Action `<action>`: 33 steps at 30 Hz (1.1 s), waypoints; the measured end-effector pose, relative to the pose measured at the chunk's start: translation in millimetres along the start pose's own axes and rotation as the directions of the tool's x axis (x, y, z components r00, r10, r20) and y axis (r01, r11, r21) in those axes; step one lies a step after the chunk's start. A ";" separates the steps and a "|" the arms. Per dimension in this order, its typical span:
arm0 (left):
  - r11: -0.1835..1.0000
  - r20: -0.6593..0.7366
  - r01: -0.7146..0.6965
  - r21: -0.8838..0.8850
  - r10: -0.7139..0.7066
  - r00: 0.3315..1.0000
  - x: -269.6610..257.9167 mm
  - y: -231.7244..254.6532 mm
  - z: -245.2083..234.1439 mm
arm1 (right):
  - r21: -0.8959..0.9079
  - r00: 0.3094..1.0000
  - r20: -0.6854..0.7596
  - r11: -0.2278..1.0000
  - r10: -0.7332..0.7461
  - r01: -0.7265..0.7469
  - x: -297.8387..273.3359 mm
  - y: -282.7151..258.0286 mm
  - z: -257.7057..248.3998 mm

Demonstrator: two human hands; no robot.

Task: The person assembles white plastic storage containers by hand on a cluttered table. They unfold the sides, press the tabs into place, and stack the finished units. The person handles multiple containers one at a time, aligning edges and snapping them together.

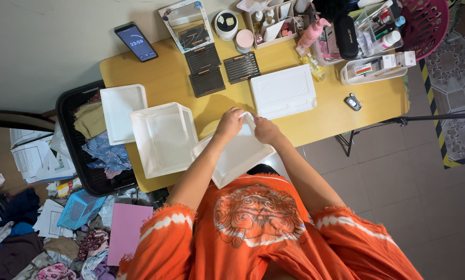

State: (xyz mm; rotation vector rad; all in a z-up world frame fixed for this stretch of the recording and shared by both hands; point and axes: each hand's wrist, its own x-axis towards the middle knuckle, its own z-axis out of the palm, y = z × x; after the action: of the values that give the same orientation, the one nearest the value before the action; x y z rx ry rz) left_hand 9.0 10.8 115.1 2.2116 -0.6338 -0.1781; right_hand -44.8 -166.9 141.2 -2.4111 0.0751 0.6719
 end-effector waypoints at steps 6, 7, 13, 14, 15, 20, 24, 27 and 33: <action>0.999 -0.003 -0.008 -0.039 0.008 1.000 -0.3 4.8 -2.4 | -0.013 1.000 -0.005 1.000 -0.004 0.004 -0.2 2.0 5.9; 0.998 -0.005 -0.029 -0.052 0.029 1.000 -0.1 6.0 -2.1 | -0.018 1.000 -0.016 1.000 -0.015 0.014 -1.3 2.5 4.8; 1.000 0.115 0.001 -0.014 0.000 0.993 3.2 4.7 0.7 | -0.046 0.999 0.024 0.998 0.041 -0.040 -6.9 -7.4 -2.2; 1.000 0.133 0.005 -0.018 -0.003 0.991 3.9 4.3 0.9 | -0.045 0.999 0.020 0.998 0.044 -0.043 -7.8 -9.4 -3.4; 1.000 0.142 0.003 -0.005 -0.002 0.990 4.3 4.4 1.3 | -0.043 0.999 0.016 0.998 0.048 -0.047 -8.9 -10.8 -4.4; 1.000 0.144 -0.021 0.014 0.019 0.989 3.6 8.0 -0.7 | -0.030 0.999 0.017 0.999 0.044 -0.043 -10.5 -13.4 -7.0; 0.999 0.177 0.041 0.033 -0.047 0.983 4.8 8.9 -0.4 | -0.027 1.000 0.009 0.999 0.030 -0.029 -8.6 -10.3 -4.9; 0.998 0.170 0.040 0.045 -0.047 0.984 4.9 5.2 3.5 | -0.028 1.000 0.011 0.999 0.028 -0.028 -7.4 -5.4 -0.8; 0.992 0.100 -0.040 0.116 0.028 0.995 4.0 2.0 3.4 | 0.005 1.000 -0.025 1.000 0.011 -0.010 -4.7 0.5 3.8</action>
State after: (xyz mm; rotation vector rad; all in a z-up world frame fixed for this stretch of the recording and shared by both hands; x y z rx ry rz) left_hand 10.5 5.4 114.7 2.3146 -0.7533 -0.2389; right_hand -50.7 -165.5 140.6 -2.4167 0.0996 0.6454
